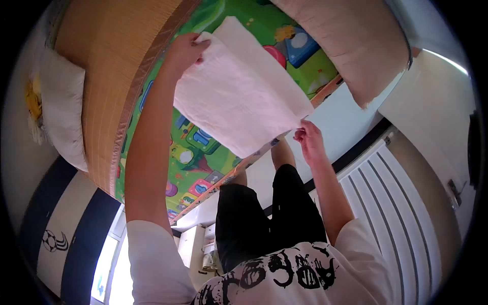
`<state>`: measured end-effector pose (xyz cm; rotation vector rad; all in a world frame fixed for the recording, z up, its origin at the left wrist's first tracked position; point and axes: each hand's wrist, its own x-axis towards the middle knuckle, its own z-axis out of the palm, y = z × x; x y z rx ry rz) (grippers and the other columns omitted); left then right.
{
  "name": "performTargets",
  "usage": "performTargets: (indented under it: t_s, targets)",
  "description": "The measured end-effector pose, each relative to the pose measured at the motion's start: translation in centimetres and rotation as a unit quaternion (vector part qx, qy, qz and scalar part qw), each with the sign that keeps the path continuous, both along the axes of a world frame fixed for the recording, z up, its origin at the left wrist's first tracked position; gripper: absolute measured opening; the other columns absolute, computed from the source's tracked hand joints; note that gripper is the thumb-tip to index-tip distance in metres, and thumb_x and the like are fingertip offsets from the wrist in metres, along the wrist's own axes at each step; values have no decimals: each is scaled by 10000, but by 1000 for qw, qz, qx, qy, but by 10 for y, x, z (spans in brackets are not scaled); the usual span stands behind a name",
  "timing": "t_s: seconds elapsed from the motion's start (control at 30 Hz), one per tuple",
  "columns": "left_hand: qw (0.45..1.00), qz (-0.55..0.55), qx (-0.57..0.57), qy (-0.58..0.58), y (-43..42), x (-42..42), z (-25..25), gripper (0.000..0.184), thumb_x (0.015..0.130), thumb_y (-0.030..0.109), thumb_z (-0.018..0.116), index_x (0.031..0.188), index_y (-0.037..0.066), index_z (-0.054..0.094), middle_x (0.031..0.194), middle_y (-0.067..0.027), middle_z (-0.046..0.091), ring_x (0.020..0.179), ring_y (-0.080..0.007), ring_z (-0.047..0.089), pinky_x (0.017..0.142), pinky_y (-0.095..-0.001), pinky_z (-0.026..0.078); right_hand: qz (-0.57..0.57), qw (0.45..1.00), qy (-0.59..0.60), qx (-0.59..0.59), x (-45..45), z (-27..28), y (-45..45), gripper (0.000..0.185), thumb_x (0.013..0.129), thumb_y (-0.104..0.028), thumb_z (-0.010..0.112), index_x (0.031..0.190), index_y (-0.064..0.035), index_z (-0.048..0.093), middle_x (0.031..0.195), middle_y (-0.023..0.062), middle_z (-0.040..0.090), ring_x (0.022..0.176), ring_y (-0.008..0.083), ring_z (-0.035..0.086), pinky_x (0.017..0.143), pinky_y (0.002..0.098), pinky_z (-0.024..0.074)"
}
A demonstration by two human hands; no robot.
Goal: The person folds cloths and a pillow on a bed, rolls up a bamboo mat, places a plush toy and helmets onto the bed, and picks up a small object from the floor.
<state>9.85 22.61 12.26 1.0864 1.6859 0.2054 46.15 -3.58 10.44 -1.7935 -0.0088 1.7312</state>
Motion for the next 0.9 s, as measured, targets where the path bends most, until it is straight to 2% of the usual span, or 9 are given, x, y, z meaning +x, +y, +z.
performTargets:
  t_s: [0.1,0.17,0.2,0.3,0.4,0.6,0.73,0.83,0.9]
  targets:
    - [945,-163,162,233,5,1,-17,449,908,347,753,1163,-18,694,1004,-188,722,932,-290,702,845,-368,548,104,959,-244,97,-26,-19,0,274,926,-277,733,1072,-71,627,991,68,608,857,162,582,780,338,488]
    - [941,-170,223,188,3,-9,-35,443,933,365,721,1153,-19,693,1046,-204,712,955,-325,683,883,-382,527,194,870,-397,219,-44,-5,11,333,892,-289,767,1092,-62,626,1065,101,593,947,202,579,805,357,484]
    - [938,-171,252,165,2,-14,-43,443,946,374,705,1148,-20,693,1067,-211,708,966,-342,674,902,-390,517,280,811,-448,252,-42,0,15,394,848,-319,795,1120,-79,638,1142,141,555,1068,288,536,879,412,460]
    - [988,-66,138,27,-9,-21,-44,425,1000,365,648,1196,-11,672,1102,-156,710,987,-257,662,895,-330,504,369,764,-489,204,-45,1,20,341,840,-300,789,1071,-84,661,1110,152,553,1091,352,511,944,469,421]
    - [992,22,108,-69,-25,-21,-30,402,1043,338,596,1266,5,635,1102,-82,703,974,-167,635,879,-289,498,399,752,-493,183,-37,-4,15,262,853,-268,769,1005,-77,673,1167,137,569,1144,362,499,974,492,406]
    - [991,44,117,-52,-10,9,14,387,1055,313,580,1289,7,624,1108,-50,706,972,-106,618,870,-259,491,374,794,-380,292,5,19,12,170,876,-158,712,994,-44,672,1280,112,562,1216,336,493,1004,466,407]
    - [991,-17,124,47,28,50,-3,401,1025,340,620,1264,19,655,1118,-129,725,994,-185,667,887,-301,505,243,886,-317,234,16,4,29,149,943,-127,659,997,10,635,1211,152,561,1144,327,539,963,375,454]
    - [979,-67,145,127,41,58,-44,431,995,374,650,1259,34,665,1133,-189,720,1025,-277,683,911,-351,510,235,870,-355,250,19,-31,32,181,953,-138,660,1040,16,622,1176,166,552,1080,316,557,937,381,460]
    - [974,-77,140,163,41,60,-52,465,981,414,656,1267,47,663,1158,-226,702,1060,-346,672,931,-387,508,157,914,-311,208,12,-45,28,214,941,-167,684,1043,11,625,1140,163,553,1040,311,557,918,384,461]
